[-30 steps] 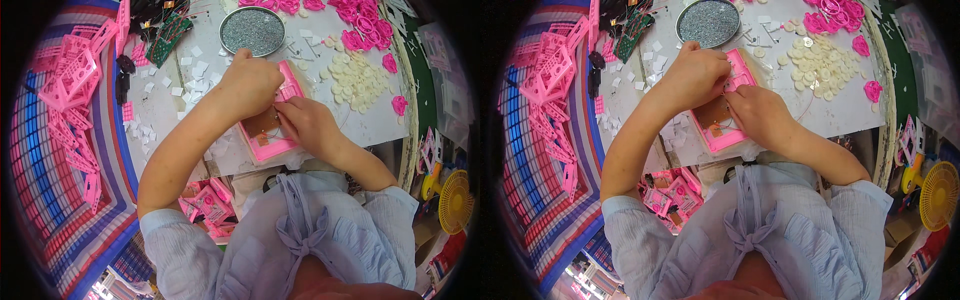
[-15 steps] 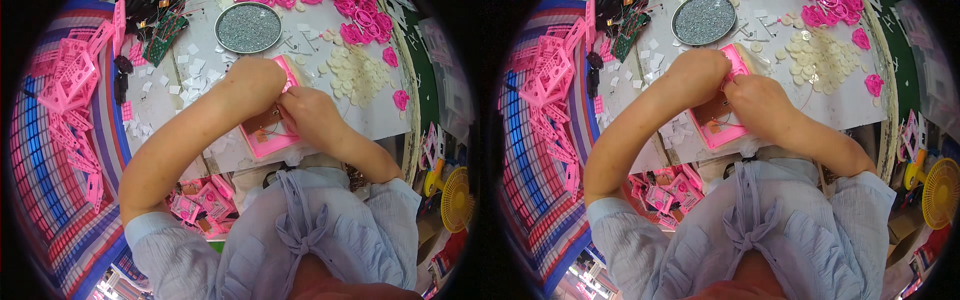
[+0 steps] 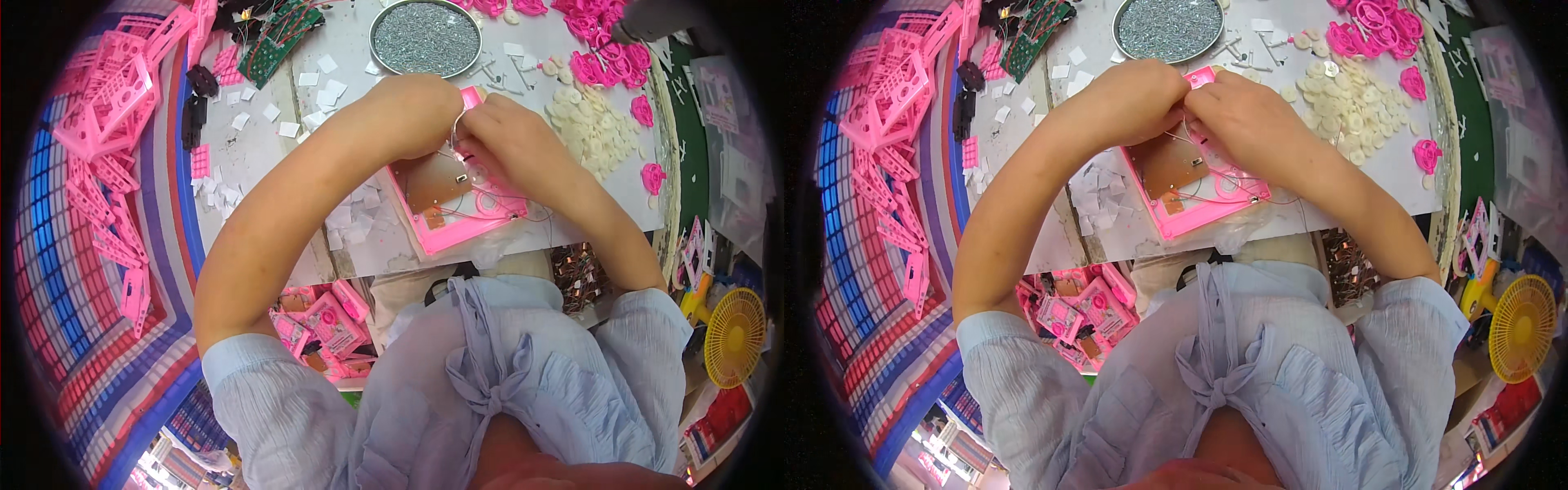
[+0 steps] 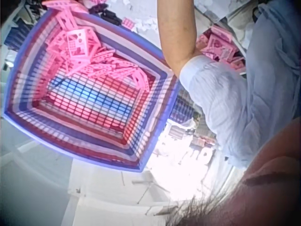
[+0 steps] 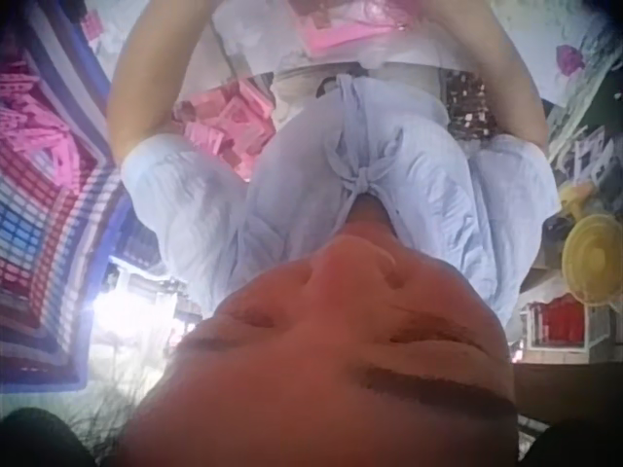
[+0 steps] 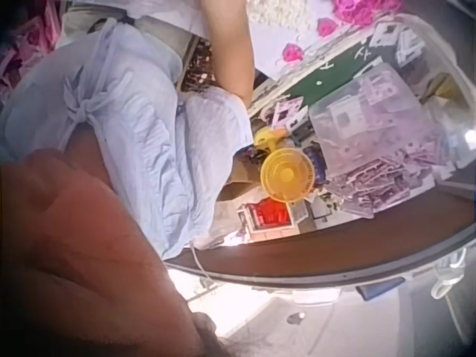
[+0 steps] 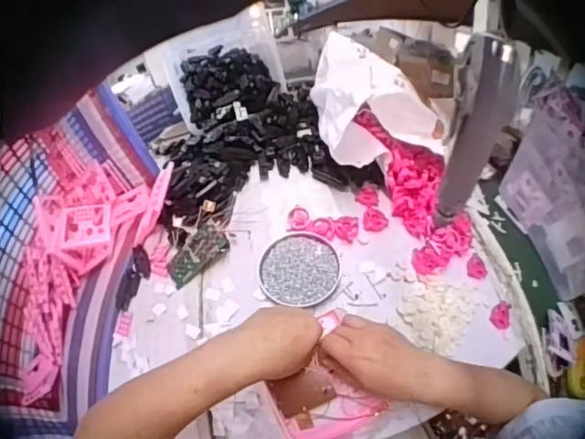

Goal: The recorder is assembling a pink plastic toy, applying glue with a glue gun, and fitting components like a circuit board and cardboard backing into a frame.

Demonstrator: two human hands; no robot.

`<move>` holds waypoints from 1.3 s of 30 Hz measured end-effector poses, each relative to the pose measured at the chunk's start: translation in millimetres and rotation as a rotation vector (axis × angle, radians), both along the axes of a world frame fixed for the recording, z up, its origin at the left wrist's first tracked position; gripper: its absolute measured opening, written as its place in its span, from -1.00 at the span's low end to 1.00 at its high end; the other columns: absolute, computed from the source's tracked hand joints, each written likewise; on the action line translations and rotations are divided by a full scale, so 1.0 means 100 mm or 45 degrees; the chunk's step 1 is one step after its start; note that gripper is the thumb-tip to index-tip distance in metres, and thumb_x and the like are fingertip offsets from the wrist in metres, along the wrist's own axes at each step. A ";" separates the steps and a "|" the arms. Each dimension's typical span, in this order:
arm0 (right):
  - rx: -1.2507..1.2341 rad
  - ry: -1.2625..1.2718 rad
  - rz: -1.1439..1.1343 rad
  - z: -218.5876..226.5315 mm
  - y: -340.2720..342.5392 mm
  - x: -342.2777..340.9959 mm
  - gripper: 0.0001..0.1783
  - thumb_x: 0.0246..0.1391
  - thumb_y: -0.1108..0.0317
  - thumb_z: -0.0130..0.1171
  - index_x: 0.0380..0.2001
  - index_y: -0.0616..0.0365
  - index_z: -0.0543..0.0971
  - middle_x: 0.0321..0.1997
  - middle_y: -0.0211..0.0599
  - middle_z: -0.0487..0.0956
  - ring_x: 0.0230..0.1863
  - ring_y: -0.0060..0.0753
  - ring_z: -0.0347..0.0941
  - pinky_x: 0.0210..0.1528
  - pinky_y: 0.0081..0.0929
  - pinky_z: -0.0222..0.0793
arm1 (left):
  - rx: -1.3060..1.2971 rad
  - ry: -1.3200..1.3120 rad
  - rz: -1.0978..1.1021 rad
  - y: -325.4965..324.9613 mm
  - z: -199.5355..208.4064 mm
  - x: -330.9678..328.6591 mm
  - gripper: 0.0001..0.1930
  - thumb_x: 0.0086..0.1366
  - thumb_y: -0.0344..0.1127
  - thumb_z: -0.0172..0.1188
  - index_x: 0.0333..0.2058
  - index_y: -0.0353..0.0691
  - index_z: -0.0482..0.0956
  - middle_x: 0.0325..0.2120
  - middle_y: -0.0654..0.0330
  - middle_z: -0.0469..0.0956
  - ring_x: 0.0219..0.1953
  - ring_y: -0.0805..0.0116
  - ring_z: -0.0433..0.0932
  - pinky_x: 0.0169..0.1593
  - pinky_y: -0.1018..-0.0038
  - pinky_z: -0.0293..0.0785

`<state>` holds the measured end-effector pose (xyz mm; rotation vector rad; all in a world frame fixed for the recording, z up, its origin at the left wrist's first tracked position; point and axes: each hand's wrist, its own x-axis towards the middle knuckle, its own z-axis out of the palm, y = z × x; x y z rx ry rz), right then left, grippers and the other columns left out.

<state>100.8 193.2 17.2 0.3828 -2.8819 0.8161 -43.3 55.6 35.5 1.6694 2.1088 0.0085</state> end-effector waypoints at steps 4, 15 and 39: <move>-0.162 0.194 -0.048 -0.16 0.00 -0.04 -0.85 0.01 0.40 0.30 -0.36 0.14 0.53 -0.20 -0.30 0.54 -0.11 -0.13 0.39 -0.07 -0.28 0.41 | 0.071 0.010 0.028 -0.09 -0.05 0.05 -0.82 0.23 -0.28 0.19 -0.38 -0.27 0.64 -0.45 -0.05 0.64 -0.32 -0.08 0.64 -0.24 0.11 0.58; -0.135 0.145 -0.163 -0.16 -0.06 -0.04 -0.88 -0.06 0.40 0.33 -0.42 0.16 0.62 -0.08 -0.28 0.54 0.02 -0.05 0.32 0.11 -0.18 0.31 | 0.139 0.040 0.075 -0.16 -0.03 0.11 -0.84 0.24 -0.32 0.14 -0.36 -0.26 0.64 -0.41 -0.05 0.66 -0.33 -0.04 0.68 -0.29 0.12 0.61; -0.010 0.138 0.197 -0.11 0.13 0.04 -0.70 -0.01 0.37 0.30 -0.14 0.12 0.65 -0.18 -0.30 0.54 -0.04 -0.14 0.41 -0.03 -0.28 0.47 | 0.890 0.005 0.330 -1.05 -0.28 1.01 -0.62 0.00 -0.43 0.30 -0.11 -0.16 0.63 -0.03 0.22 0.58 0.00 0.11 0.49 0.08 0.16 0.37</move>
